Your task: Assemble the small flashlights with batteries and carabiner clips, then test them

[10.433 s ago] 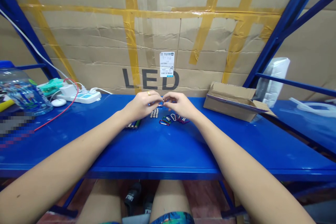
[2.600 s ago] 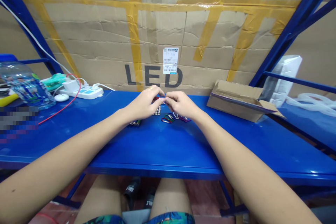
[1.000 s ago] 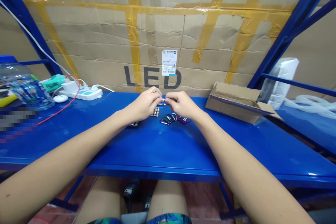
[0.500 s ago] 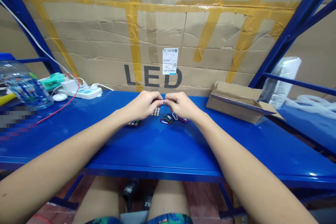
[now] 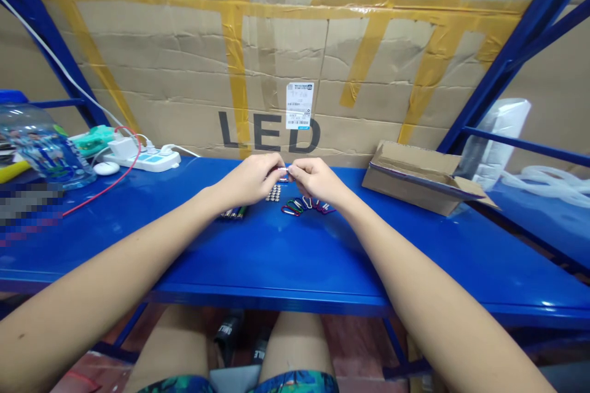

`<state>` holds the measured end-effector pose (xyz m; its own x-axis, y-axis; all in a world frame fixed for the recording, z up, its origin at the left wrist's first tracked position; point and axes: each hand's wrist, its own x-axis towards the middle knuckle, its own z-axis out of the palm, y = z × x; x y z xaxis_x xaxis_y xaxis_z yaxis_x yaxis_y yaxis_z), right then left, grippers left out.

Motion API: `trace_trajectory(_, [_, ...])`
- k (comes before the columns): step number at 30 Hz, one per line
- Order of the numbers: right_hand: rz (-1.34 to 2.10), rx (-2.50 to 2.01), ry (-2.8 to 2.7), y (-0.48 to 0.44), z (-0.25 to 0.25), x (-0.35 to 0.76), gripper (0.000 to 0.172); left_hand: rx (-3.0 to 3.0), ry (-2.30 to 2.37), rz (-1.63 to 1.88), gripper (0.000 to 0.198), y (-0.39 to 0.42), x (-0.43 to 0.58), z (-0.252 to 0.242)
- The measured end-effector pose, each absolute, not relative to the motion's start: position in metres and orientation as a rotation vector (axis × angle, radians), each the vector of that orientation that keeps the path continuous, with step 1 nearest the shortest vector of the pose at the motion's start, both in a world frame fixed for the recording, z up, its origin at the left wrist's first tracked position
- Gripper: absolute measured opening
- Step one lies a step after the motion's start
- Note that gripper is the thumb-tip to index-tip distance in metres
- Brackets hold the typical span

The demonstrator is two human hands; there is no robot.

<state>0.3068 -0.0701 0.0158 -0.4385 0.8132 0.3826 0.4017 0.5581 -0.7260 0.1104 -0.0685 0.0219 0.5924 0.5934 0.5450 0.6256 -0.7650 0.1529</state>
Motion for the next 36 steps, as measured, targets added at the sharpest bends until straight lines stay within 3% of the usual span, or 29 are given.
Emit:
trace_trajectory(4, [0.296, -1.112, -2.265, -0.076, 0.025, 0.309, 0.034, -2.628, -1.188, -1.029, 0.018, -0.057, 0.099, 0.026])
trace_trajectory(9, [0.520, -1.216, -2.595, -0.080, 0.023, 0.307, 0.011, -2.561, -1.245, -1.045, 0.019, -0.050, 0.092, 0.024])
trace_trajectory(16, [0.611, -1.253, -2.616, -0.084, 0.013, 0.296, 0.007, -2.567, -1.284, -0.996, 0.018, -0.058, 0.096, 0.026])
trace_trajectory(21, [0.682, -1.234, -2.589, -0.091, 0.014, 0.291, 0.007, -2.605, -1.274, -1.075, 0.015, -0.059, 0.097, 0.026])
trace_trajectory(28, [0.838, -1.095, -2.048, -0.081, 0.027, 0.307, 0.008, -2.946, -1.085, -1.348, 0.008, -0.060, 0.106, 0.022])
trace_trajectory(32, [0.913, -1.033, -1.981, -0.077, 0.030, 0.312, 0.016, -3.023, -1.065, -1.311, 0.021, -0.061, 0.111, 0.020])
trace_trajectory(36, [1.050, -0.938, -1.852, -0.073, 0.024, 0.308, 0.020, -2.920, -1.138, -1.504, 0.024, -0.061, 0.112, 0.020])
